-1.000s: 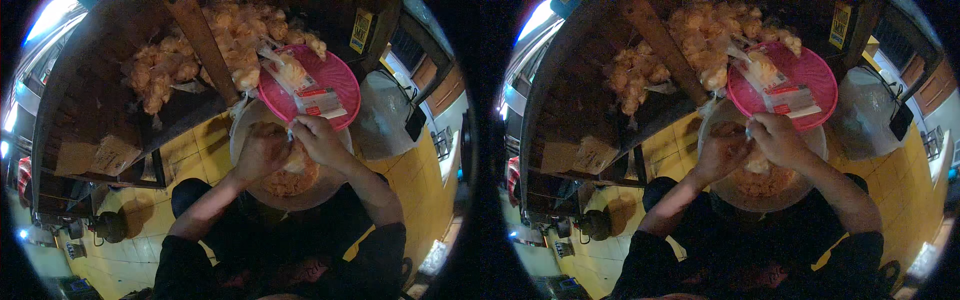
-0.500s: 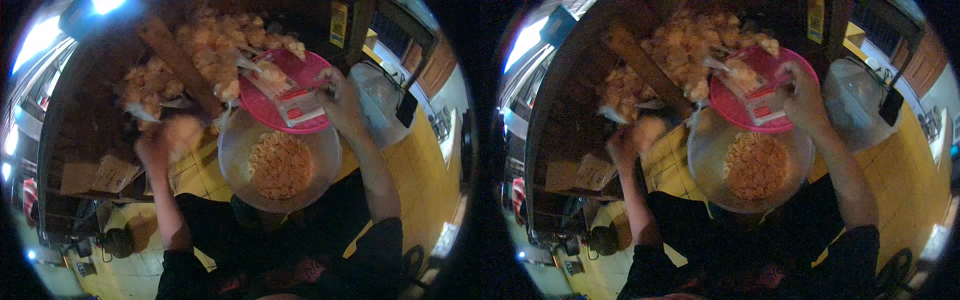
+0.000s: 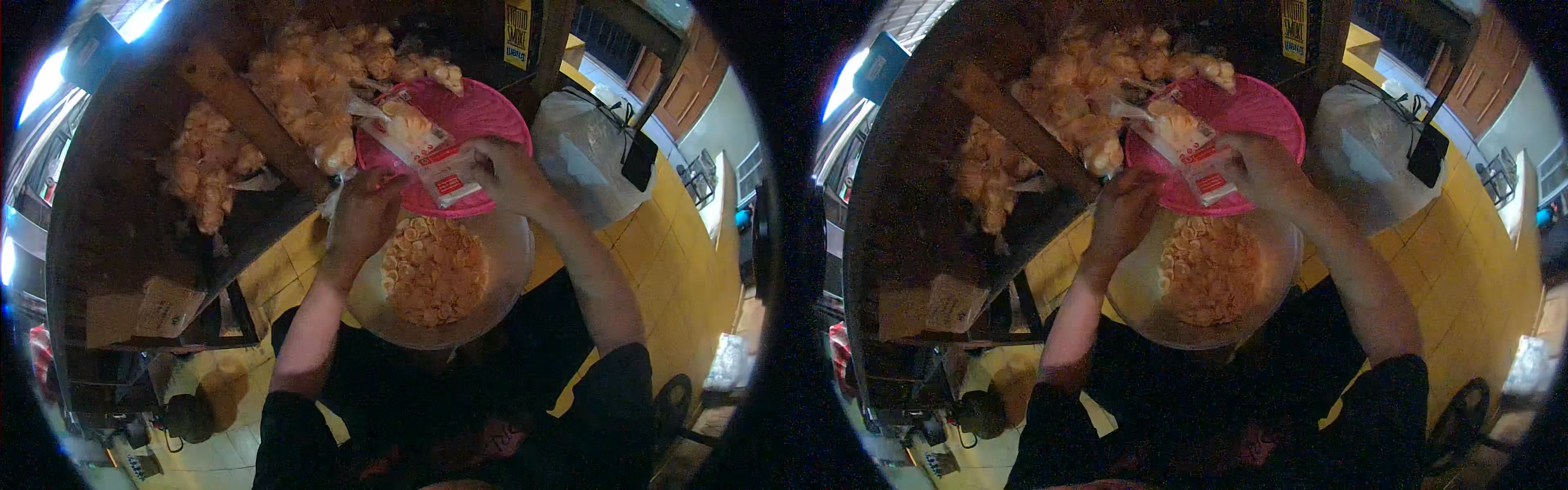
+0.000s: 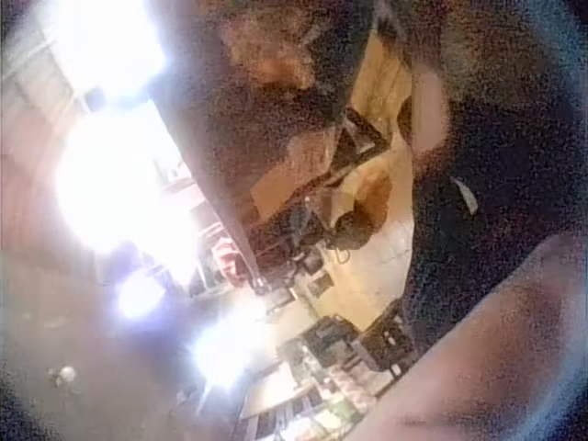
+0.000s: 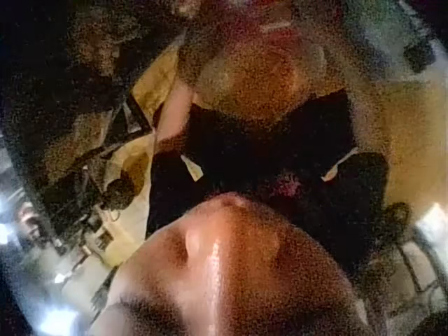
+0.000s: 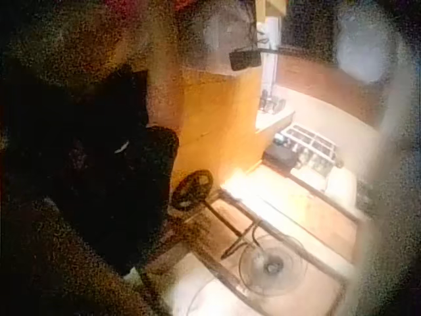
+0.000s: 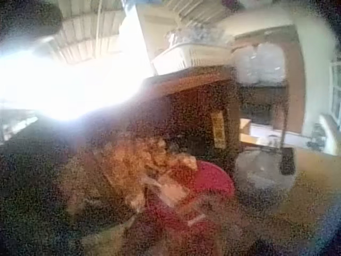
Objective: The person opens plastic bags of food by hand and empties their contents into a large bowl.
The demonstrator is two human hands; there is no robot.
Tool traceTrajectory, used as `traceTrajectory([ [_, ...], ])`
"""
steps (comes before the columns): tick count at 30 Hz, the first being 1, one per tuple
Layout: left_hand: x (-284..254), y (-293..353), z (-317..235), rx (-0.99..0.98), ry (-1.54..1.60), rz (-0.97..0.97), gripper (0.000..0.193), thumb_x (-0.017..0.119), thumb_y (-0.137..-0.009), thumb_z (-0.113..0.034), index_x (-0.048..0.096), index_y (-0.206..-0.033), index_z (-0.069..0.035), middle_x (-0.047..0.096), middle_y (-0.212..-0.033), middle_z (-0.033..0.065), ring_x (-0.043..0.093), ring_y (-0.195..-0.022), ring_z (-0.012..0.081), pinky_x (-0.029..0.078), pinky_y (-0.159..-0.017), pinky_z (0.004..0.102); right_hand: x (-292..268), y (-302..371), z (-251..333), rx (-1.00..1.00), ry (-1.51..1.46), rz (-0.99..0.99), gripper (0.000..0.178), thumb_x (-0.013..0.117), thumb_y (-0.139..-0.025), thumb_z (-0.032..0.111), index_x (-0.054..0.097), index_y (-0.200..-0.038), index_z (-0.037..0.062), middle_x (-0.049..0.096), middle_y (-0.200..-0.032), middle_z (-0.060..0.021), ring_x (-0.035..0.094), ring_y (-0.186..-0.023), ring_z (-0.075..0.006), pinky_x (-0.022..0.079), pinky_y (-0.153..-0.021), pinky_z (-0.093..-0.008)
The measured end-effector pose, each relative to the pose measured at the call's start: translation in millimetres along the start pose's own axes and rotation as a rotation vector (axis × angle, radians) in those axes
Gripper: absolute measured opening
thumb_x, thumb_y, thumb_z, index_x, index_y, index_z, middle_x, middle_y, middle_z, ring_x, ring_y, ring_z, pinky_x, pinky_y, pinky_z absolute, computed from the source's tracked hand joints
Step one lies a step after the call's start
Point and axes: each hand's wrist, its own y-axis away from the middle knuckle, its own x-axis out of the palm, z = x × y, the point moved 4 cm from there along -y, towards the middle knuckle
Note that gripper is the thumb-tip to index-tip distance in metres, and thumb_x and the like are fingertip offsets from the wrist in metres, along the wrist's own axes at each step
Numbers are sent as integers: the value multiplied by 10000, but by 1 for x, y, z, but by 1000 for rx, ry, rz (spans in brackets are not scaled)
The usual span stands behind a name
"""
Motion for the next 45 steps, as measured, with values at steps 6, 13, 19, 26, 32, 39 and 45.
traceTrajectory([
  [6,53,-21,19,22,-58,46,288,569,-821,-27,632,-1093,-95,556,-1172,131,571,-1022,327,482,-866,412,28,-2,6,-152,96,74,217,568,-833,51,596,-1048,39,595,-1002,-177,585,-994,-320,473,-851,-403],
  [13,46,-35,3,66,-9,55,230,579,-829,-113,611,-1055,-95,584,-1048,86,585,-957,304,513,-768,415,46,17,40,-429,414,-80,208,609,-770,115,604,-963,35,565,-1031,-154,559,-1005,-324,475,-852,-442],
  [19,21,-29,-17,-179,146,59,144,543,-905,-158,595,-991,-55,577,-1043,125,627,-833,350,515,-713,422,24,18,38,-257,584,-56,192,602,-763,139,626,-927,42,583,-989,-139,572,-998,-310,496,-821,-432],
  [26,34,-20,-21,-35,195,53,112,581,-840,-84,570,-934,-25,566,-988,123,600,-888,324,514,-754,421,27,16,10,-165,492,38,231,610,-805,122,615,-1001,1,619,-1029,-167,598,-982,-332,517,-816,-401],
  [32,64,-15,-11,122,158,73,207,621,-762,-44,619,-969,-44,558,-993,100,568,-953,289,500,-828,398,31,13,-1,122,556,186,176,598,-838,124,608,-980,21,639,-945,-184,627,-911,-340,522,-757,-426],
  [39,78,-25,-18,82,356,36,265,635,-781,-57,627,-1046,-68,589,-1098,136,594,-1014,300,496,-860,404,12,9,-7,-56,303,-17,124,533,-848,91,602,-932,33,643,-870,-180,652,-834,-347,514,-694,-423],
  [45,73,-24,-22,15,304,-168,229,649,-807,-95,627,-1033,-71,651,-970,130,650,-897,302,542,-736,375,-1,10,8,-111,126,-15,134,499,-836,30,567,-952,39,632,-901,-161,651,-854,-329,510,-715,-388],
])
